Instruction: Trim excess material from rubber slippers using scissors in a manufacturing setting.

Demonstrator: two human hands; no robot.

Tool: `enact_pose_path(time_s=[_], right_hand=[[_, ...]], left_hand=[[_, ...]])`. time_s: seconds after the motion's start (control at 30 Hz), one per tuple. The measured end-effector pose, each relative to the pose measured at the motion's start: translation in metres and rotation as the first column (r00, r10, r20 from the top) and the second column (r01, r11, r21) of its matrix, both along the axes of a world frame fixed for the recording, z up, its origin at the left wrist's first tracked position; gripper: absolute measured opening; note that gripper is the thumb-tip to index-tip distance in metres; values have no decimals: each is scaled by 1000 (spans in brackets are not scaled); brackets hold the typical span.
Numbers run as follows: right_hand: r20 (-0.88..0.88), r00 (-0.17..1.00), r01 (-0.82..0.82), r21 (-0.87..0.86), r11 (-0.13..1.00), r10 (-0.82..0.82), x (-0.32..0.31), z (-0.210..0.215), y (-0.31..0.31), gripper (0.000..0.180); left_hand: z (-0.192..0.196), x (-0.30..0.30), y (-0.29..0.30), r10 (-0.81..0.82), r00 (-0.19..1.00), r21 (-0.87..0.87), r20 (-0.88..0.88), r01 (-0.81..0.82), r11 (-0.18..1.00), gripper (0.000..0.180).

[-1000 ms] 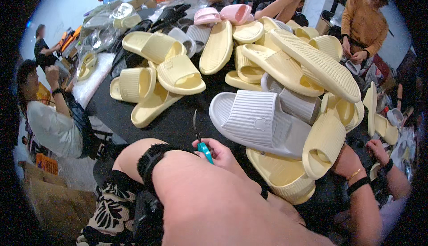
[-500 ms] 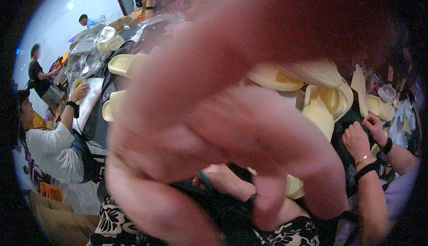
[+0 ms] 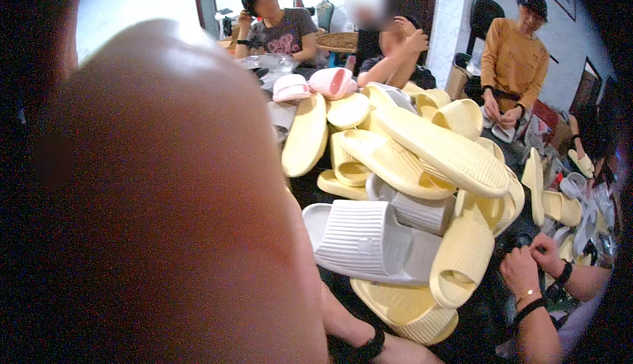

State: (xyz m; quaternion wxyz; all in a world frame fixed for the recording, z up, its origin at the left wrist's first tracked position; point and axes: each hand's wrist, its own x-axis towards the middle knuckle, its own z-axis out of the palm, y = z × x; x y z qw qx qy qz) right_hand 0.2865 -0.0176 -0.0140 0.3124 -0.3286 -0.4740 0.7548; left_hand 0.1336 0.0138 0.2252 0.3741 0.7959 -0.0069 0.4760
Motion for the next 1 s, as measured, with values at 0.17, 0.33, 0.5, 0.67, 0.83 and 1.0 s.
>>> enact_pose_path(time_s=[0.17,0.33,0.5,0.67,0.83,1.0], right_hand=[[-17,995,-95,17,995,95,6,-15,16,44],[44,993,-111,0,994,111,-3,8,26,45],[43,999,-26,-36,999,28,10,2,30,39],[72,995,-70,-61,996,74,5,6,18,39],[113,991,-66,-53,996,71,-2,5,13,36],[141,989,-43,-51,998,50,1,1,17,35]], left_hand=[[-32,-45,4,99,982,-84,-161,-114,990,47],[-33,-7,13,193,912,-184,-363,-273,944,49],[-65,-24,42,452,872,-114,-188,-476,872,53],[-131,-111,81,783,550,-167,-290,-835,524,34],[-222,-193,105,915,88,83,-393,-988,131,39],[-235,-188,110,953,-218,360,-211,-923,-132,42]])
